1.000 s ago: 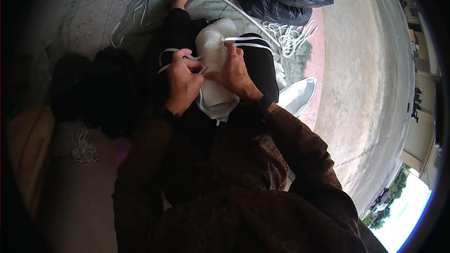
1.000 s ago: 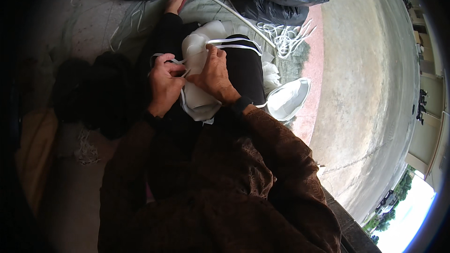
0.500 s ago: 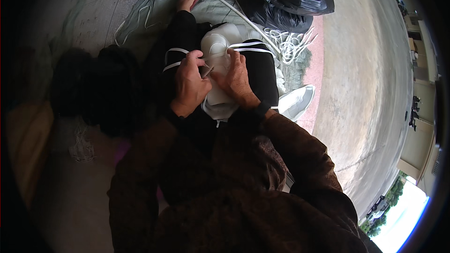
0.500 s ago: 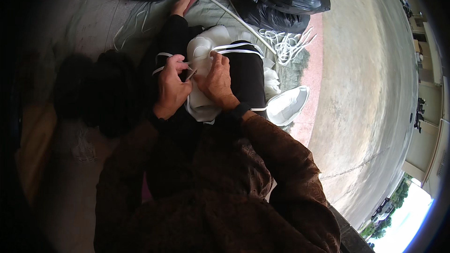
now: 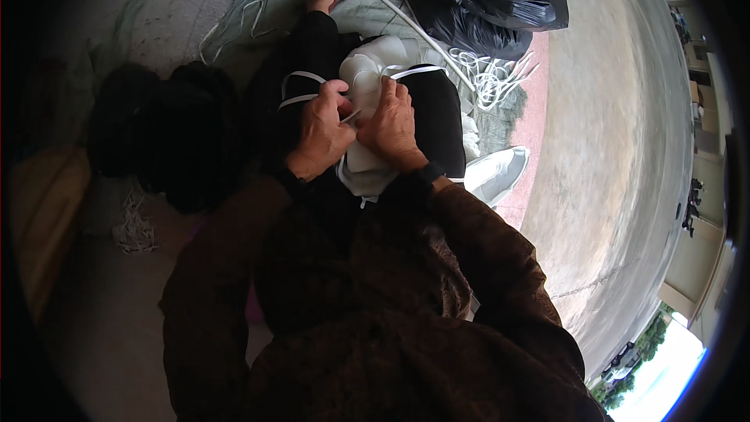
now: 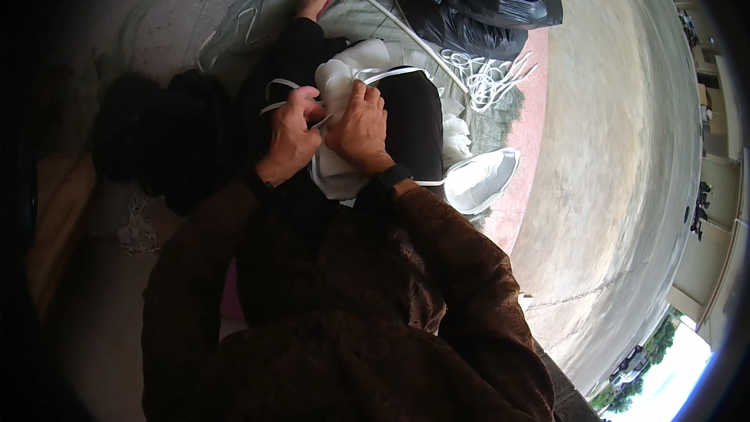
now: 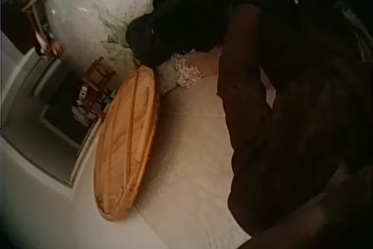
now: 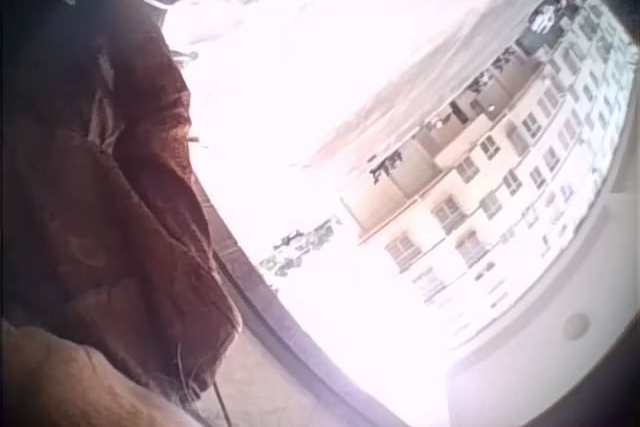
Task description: The recorder is lacing white shoe uppers by threading long white laces through the eyelets while sitting on the floor.
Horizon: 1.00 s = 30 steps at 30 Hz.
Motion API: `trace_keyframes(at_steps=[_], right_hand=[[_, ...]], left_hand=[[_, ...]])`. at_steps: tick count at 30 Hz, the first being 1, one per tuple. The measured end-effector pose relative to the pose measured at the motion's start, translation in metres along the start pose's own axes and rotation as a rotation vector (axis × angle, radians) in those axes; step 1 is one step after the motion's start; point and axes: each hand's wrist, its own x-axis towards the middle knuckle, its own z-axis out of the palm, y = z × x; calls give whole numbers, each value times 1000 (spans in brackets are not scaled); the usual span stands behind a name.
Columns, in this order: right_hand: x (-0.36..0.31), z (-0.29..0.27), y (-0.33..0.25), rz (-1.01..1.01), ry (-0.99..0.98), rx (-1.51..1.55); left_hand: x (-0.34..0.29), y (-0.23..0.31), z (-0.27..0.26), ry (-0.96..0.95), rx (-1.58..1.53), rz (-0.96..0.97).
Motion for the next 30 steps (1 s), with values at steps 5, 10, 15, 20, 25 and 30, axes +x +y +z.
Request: trace_keyframes(at_steps=[5, 10, 15, 20, 25, 30], right_hand=[[-7, 0, 10, -88, 123, 141], [-29, -26, -7, -197, 300, -5], [-15, -20, -10, -280, 95, 18], [-13, -6, -14, -419, 158, -149], [-17, 5, -11, -396, 116, -234], [-20, 2, -13, -424, 106, -275]], left_hand=[[-4, 15, 12, 76, -4, -124], [-1, 11, 4, 66, -47, -150], [12, 15, 0, 80, -113, -121], [4, 13, -4, 132, -171, -98], [-6, 17, 0, 110, -208, -120], [-13, 10, 0, 148, -183, -123]])
